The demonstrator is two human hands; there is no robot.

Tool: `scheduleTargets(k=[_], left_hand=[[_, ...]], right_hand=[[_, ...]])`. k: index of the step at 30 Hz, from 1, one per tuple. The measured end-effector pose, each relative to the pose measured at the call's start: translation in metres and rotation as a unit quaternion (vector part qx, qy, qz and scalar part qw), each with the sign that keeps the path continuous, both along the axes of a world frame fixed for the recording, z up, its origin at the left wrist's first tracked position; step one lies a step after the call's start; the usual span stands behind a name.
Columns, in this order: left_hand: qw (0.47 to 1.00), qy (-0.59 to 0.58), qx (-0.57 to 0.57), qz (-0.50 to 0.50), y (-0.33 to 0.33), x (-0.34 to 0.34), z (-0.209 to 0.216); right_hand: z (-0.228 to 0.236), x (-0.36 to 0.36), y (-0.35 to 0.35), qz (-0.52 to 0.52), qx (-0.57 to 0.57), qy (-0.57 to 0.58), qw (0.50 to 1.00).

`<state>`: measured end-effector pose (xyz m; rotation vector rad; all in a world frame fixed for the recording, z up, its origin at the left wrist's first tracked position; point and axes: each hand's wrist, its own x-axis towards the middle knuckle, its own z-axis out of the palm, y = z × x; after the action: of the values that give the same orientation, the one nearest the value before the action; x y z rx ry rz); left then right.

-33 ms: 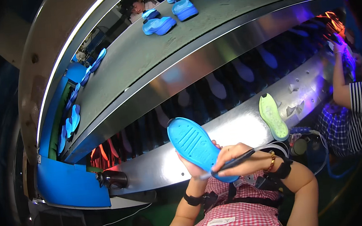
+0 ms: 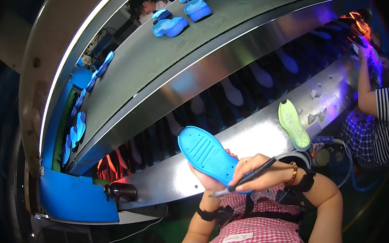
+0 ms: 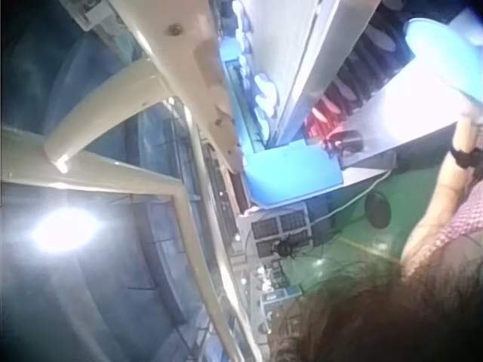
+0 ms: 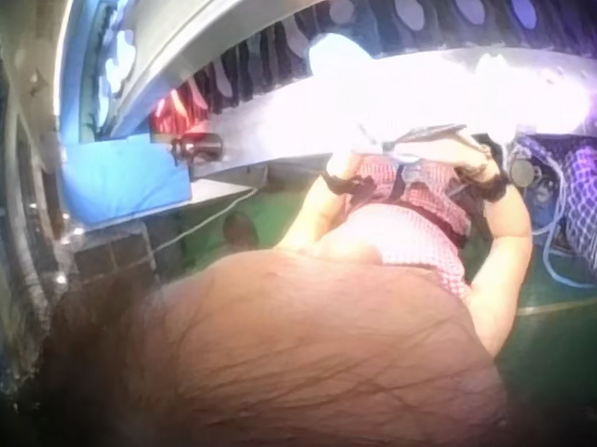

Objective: Applying liquid adhesive to shoe soles using a brush on an assembly line.

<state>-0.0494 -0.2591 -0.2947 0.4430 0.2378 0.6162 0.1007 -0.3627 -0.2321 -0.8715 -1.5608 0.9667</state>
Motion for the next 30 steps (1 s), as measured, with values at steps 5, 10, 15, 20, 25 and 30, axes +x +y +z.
scheduleTargets(k=[5, 10, 15, 20, 25, 30], left_hand=[[0.986, 0.001, 0.023, 0.163, 0.010, 0.003, 0.007], [0.971, -0.042, 0.063, 0.225, 0.018, -0.002, 0.015], [0.968, -0.121, 0.095, 0.198, 0.025, -0.010, 0.026], [0.971, -0.083, 0.104, 0.199, 0.029, -0.013, 0.023], [0.963, -0.105, 0.161, 0.189, 0.031, -0.013, 0.037], [0.975, -0.062, 0.032, 0.212, 0.010, 0.001, 0.052]], right_hand=[[-0.005, -0.003, -0.007, -0.165, 0.007, -0.048, 0.985], [-0.009, -0.002, -0.010, -0.138, 0.095, 0.013, 0.986], [-0.009, 0.004, -0.015, -0.041, 0.079, -0.087, 0.992], [-0.019, 0.008, -0.015, -0.199, 0.000, -0.011, 0.980], [-0.031, 0.013, -0.017, -0.057, 0.001, 0.013, 0.998], [-0.031, 0.001, -0.010, -0.083, -0.143, 0.302, 0.939]])
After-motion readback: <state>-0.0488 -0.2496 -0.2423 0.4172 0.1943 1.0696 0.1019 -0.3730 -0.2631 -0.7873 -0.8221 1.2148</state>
